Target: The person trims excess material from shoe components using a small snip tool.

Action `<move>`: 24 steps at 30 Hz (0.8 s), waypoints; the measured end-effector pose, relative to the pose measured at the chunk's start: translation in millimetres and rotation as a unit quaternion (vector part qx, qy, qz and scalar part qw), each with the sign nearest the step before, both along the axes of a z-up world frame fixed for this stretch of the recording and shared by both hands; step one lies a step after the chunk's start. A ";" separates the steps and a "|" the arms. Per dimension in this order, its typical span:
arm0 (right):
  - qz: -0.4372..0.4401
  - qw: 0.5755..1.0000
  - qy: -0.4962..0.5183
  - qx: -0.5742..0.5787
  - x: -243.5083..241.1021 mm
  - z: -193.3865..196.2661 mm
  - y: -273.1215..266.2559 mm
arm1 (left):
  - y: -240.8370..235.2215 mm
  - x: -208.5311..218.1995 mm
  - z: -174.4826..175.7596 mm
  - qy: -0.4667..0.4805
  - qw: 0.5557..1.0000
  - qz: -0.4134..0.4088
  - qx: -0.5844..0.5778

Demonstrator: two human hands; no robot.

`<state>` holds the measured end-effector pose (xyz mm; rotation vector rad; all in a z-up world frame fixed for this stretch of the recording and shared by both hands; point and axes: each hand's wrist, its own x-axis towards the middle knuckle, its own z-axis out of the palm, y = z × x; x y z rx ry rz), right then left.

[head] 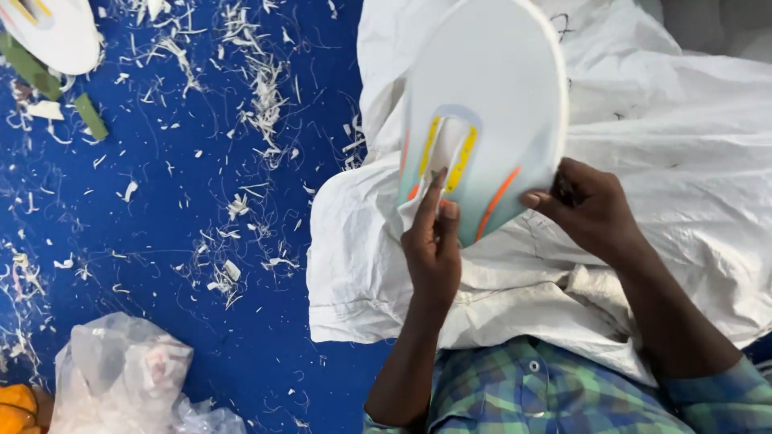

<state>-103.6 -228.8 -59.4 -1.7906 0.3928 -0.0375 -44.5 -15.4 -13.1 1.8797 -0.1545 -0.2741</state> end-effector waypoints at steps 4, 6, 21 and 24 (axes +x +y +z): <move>-0.012 0.999 -0.002 -0.031 -4.4 -9.6 -3.7 | 8.0 6.4 -10.6 -0.008 0.999 0.027 -0.018; -0.013 0.999 -0.040 0.027 -1.6 -0.4 -7.3 | 12.0 10.9 -22.5 0.036 0.982 0.081 -0.166; 0.031 0.998 -0.020 -0.045 -13.1 -9.9 -8.8 | 44.1 39.7 -39.6 0.034 0.985 0.094 -0.142; 0.005 0.999 -0.028 0.036 -12.6 -9.5 -13.9 | 55.3 56.2 -15.1 -0.110 0.971 0.178 -0.115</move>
